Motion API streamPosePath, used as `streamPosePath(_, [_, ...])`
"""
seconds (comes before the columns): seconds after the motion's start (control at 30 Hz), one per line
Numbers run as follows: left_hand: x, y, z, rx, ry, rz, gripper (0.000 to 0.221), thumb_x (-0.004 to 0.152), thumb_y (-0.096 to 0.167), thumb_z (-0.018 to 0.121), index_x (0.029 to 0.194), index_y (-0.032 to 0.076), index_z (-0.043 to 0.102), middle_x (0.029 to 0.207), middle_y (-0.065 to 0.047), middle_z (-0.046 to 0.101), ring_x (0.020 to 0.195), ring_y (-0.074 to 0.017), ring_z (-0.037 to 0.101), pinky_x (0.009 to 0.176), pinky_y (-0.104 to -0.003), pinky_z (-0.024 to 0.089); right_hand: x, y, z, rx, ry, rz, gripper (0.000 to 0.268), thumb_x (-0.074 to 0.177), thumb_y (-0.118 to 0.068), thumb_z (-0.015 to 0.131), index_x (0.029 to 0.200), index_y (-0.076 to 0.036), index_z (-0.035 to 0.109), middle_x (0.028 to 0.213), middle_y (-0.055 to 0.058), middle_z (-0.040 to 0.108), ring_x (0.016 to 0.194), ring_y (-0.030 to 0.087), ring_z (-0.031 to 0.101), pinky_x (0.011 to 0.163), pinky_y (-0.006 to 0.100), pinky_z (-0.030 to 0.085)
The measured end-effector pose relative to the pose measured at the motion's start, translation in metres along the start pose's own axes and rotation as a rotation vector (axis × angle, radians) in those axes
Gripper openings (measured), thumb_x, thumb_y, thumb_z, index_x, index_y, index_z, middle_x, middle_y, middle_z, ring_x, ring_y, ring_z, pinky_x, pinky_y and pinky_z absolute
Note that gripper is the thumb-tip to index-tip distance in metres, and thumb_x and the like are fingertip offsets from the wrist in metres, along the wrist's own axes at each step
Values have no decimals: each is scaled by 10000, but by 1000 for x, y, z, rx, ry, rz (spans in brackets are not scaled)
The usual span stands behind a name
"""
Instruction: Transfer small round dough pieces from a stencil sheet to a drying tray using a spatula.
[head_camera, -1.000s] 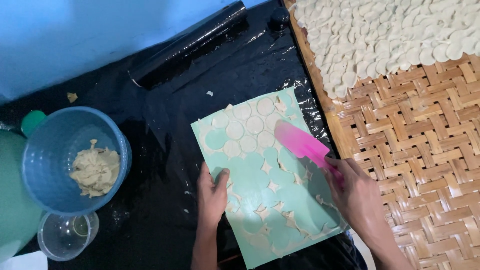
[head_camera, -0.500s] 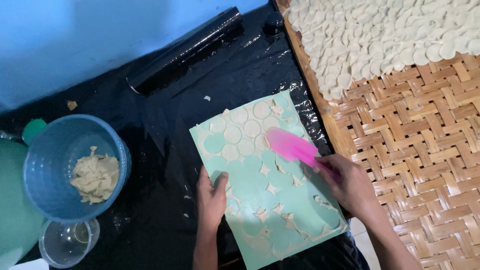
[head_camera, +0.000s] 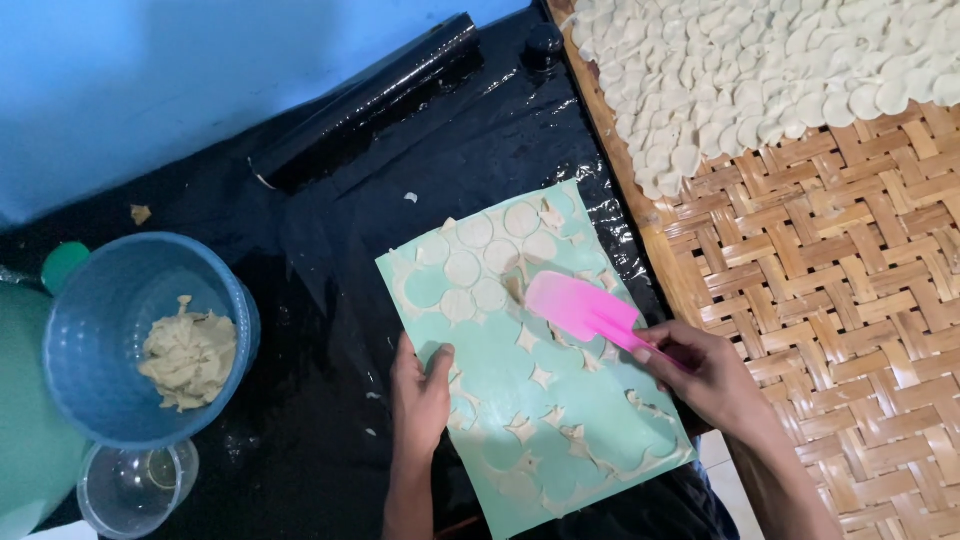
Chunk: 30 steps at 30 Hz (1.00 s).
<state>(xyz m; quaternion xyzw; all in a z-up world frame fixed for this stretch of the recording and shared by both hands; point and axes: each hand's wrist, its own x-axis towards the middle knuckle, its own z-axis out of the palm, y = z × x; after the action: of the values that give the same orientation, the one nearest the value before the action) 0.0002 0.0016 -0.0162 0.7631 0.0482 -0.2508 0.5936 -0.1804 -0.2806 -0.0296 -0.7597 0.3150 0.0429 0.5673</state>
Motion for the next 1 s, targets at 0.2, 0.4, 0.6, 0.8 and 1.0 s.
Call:
streamPosePath(0.2, [-1, 1, 0, -11, -10, 47, 442, 936, 51, 573, 1369, -23, 525, 1125, -175, 722, 941, -201, 710, 814, -346, 568, -7, -12, 3, -165, 242, -65, 299, 882, -226, 762, 1111, -35, 744, 757, 64, 754, 664, 94, 637, 600, 257, 521])
streamPosePath(0.4, [1, -9, 0, -40, -7, 30, 462, 940, 59, 582, 1388, -27, 504, 1131, -188, 725, 947, -209, 710, 814, -350, 570, -18, -55, 10, -464, 364, -236, 266, 905, -206, 741, 1106, -31, 739, 982, 164, 757, 736, 269, 725, 654, 367, 569])
streamPosePath(0.6, [0, -7, -1, -40, -13, 5, 472, 943, 71, 577, 1398, -22, 493, 1142, -188, 719, 954, -210, 700, 814, -351, 567, -9, -54, 11, -433, 254, -246, 291, 886, -219, 720, 1122, -50, 735, 955, 138, 761, 717, 247, 765, 647, 364, 599])
streamPosePath(0.8, [0, -4, -2, -1, -11, -27, 477, 943, 76, 578, 1403, -8, 483, 1126, -190, 720, 947, -214, 712, 814, -353, 574, 6, -39, 13, -354, 122, -102, 287, 885, -246, 753, 1096, -52, 744, 758, 95, 752, 568, 185, 631, 547, 326, 509])
streamPosePath(1.0, [3, -13, -1, -20, -11, 27, 478, 938, 62, 570, 1403, -13, 489, 1135, -178, 714, 965, -205, 711, 821, -355, 575, 5, -33, 14, 17, -39, -9, 222, 909, -189, 715, 1074, -44, 750, 806, 14, 786, 603, 60, 601, 546, 247, 515])
